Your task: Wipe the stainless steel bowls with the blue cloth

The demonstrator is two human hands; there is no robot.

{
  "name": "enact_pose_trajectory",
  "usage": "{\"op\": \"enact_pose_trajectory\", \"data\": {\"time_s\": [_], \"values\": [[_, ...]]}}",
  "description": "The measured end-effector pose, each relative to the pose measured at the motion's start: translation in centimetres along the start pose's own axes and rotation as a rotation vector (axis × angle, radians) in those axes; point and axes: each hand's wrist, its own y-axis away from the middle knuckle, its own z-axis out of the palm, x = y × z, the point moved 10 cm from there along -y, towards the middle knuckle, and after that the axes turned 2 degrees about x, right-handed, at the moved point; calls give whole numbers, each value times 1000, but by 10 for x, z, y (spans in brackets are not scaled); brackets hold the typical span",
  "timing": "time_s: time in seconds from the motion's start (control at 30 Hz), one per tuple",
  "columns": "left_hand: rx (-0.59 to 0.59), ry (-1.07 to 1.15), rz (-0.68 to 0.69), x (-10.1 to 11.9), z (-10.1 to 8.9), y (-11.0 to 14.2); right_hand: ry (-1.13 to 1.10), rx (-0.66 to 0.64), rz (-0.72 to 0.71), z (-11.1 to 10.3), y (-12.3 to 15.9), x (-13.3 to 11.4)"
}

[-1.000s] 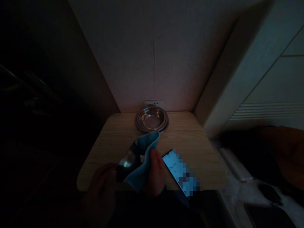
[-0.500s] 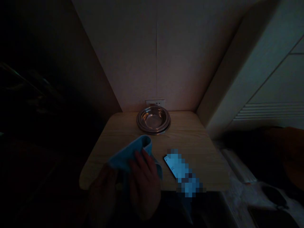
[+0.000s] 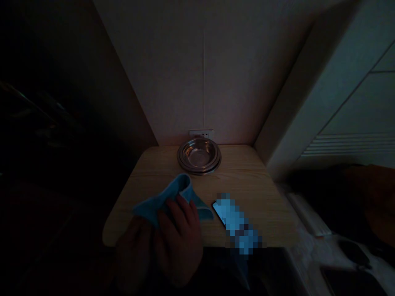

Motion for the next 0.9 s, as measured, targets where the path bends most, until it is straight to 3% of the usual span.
{"op": "enact_pose_trajectory", "data": {"time_s": [0.07, 0.13, 0.3, 0.37, 0.47, 0.63, 0.73, 0.8, 0.9], "values": [[-5, -4, 26, 0, -1, -2, -6, 12, -28, 0, 2, -6], [11, -20, 73, 5, -5, -1, -73, 26, 30, 1, -1, 4], [53, -23, 161, 20, -9, 5, -434, 5, 480, 17, -8, 71], [47, -13, 153, 21, -8, 6, -544, -28, 581, 24, -6, 82], [70, 6, 92, 16, -8, 4, -448, 8, 476, 15, -6, 69], [-23, 62, -70, -6, 2, -2, -48, -25, 61, 5, -1, 10], [-61, 57, -176, -23, 6, -2, 56, -63, -122, 7, 1, -9], [-46, 27, -178, -25, 4, -1, 28, -73, -111, 8, -2, -4], [22, -17, -83, -11, -2, 2, -143, -47, 107, 7, -12, 29]]}}
